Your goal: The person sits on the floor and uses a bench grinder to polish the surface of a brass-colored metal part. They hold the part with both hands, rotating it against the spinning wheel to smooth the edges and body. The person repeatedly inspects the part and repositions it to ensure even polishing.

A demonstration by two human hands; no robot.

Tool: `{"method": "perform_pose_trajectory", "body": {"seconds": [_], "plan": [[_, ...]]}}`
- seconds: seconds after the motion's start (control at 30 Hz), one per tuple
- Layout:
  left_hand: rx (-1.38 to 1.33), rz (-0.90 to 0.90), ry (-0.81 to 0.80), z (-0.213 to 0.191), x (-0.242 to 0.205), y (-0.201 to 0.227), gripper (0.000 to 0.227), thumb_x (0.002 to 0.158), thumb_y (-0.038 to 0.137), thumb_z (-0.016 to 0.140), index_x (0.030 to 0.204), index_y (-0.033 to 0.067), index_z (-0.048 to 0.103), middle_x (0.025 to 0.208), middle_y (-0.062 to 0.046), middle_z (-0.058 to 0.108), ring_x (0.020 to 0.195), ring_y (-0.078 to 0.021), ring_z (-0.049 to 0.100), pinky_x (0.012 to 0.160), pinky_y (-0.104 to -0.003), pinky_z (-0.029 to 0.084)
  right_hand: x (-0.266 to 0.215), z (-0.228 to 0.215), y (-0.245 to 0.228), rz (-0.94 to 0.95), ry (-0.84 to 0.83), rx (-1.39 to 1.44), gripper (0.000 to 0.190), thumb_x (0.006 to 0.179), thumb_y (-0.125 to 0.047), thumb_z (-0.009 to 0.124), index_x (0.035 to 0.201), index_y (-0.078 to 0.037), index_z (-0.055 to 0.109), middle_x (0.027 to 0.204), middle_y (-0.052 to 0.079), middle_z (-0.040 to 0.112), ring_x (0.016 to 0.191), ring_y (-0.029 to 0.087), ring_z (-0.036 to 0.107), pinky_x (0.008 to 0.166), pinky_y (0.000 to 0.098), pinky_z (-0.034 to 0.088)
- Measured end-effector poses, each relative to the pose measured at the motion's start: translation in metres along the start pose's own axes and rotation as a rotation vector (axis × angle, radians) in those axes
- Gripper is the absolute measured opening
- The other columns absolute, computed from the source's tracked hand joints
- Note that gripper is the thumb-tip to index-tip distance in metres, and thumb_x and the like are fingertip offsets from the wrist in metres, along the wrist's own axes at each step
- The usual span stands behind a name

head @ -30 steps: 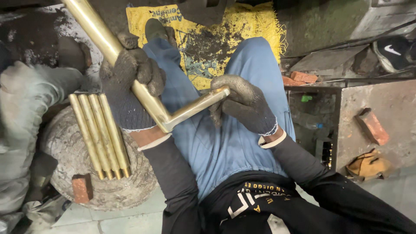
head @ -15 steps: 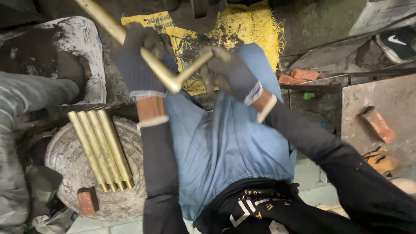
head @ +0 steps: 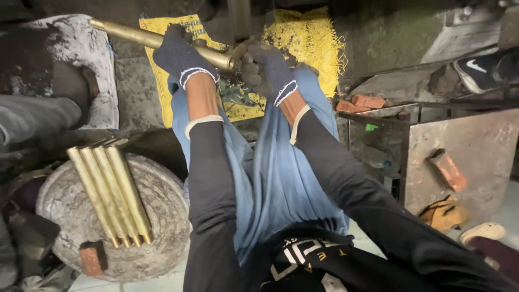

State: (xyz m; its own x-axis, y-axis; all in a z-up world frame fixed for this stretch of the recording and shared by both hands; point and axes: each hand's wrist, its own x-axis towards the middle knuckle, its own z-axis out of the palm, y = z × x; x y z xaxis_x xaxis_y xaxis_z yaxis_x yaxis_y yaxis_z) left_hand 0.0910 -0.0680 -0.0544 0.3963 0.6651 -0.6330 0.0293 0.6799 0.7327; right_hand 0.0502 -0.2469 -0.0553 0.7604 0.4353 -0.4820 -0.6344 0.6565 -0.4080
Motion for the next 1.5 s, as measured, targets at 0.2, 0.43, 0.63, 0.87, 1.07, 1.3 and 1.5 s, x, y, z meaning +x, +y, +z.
{"method": "perform_pose_trajectory", "body": {"seconds": [0.2, 0.43, 0.63, 0.87, 1.07, 1.3, 1.5], "plan": [[-0.034, 0.128, -0.040, -0.003, 0.003, -0.007, 0.020, 0.072, 0.005, 0.070, 0.075, -0.0123, 0.060, 0.064, -0.016, 0.061, 0.046, -0.0249, 0.058, 0.042, -0.040, 0.049, 0.006, -0.011, 0.003, -0.027, -0.061, -0.020, 0.014, 0.098, -0.001, 0.053, 0.102, 0.010, 0.062, 0.073, 0.001, 0.050, 0.053, 0.008, 0.040, 0.042, 0.0249, 0.029], [-0.036, 0.154, -0.059, 0.000, 0.004, -0.006, 0.023, 0.070, 0.007, 0.073, 0.069, -0.0087, 0.056, 0.060, -0.016, 0.058, 0.041, -0.0248, 0.054, 0.039, -0.040, 0.046, 0.011, -0.017, 0.005, -0.014, -0.018, -0.010, 0.014, 0.096, -0.001, 0.053, 0.104, 0.007, 0.062, 0.071, 0.001, 0.049, 0.051, 0.009, 0.039, 0.041, 0.0252, 0.030], [-0.054, 0.093, -0.040, -0.002, 0.013, -0.013, 0.022, 0.072, 0.007, 0.069, 0.079, -0.0102, 0.057, 0.064, -0.017, 0.060, 0.045, -0.0259, 0.056, 0.042, -0.041, 0.049, 0.011, -0.015, 0.005, -0.028, -0.007, -0.040, 0.015, 0.097, -0.003, 0.052, 0.104, 0.006, 0.062, 0.070, 0.001, 0.046, 0.051, 0.009, 0.039, 0.042, 0.0255, 0.031], [0.135, 0.150, 0.055, 0.003, 0.042, -0.042, 0.023, 0.083, 0.014, 0.065, 0.091, -0.0066, 0.059, 0.075, -0.018, 0.065, 0.056, -0.0249, 0.063, 0.049, -0.039, 0.051, 0.034, -0.043, 0.012, -0.018, -0.079, 0.049, 0.006, 0.097, -0.003, 0.052, 0.095, -0.001, 0.058, 0.069, 0.002, 0.045, 0.053, 0.012, 0.041, 0.045, 0.0289, 0.035], [-0.119, -0.191, -0.332, -0.021, -0.014, 0.005, 0.017, 0.093, 0.010, 0.063, 0.099, -0.0037, 0.056, 0.079, -0.014, 0.062, 0.060, -0.0218, 0.059, 0.050, -0.035, 0.047, -0.068, 0.001, -0.013, -0.115, -0.147, -0.134, 0.024, 0.106, -0.017, 0.056, 0.118, 0.004, 0.057, 0.077, 0.008, 0.055, 0.061, 0.017, 0.051, 0.054, 0.0309, 0.044], [-0.222, -0.301, -0.916, -0.095, -0.125, 0.085, 0.010, 0.105, 0.006, 0.061, 0.108, -0.0004, 0.053, 0.083, -0.010, 0.058, 0.065, -0.0182, 0.055, 0.051, -0.030, 0.041, -0.207, 0.059, 0.021, -0.413, -0.049, -0.826, 0.030, 0.094, 0.007, 0.047, 0.123, 0.001, 0.053, 0.080, 0.012, 0.063, 0.064, 0.019, 0.062, 0.058, 0.0322, 0.056], [-0.093, -0.071, -1.174, -0.120, -0.163, 0.126, 0.012, 0.108, 0.004, 0.066, 0.113, -0.0002, 0.056, 0.073, -0.007, 0.053, 0.053, -0.0166, 0.051, 0.043, -0.027, 0.041, -0.240, 0.073, 0.030, -0.481, -0.056, -0.864, 0.036, 0.087, 0.011, 0.045, 0.121, 0.001, 0.053, 0.083, 0.015, 0.063, 0.065, 0.023, 0.066, 0.060, 0.0364, 0.059]]}}
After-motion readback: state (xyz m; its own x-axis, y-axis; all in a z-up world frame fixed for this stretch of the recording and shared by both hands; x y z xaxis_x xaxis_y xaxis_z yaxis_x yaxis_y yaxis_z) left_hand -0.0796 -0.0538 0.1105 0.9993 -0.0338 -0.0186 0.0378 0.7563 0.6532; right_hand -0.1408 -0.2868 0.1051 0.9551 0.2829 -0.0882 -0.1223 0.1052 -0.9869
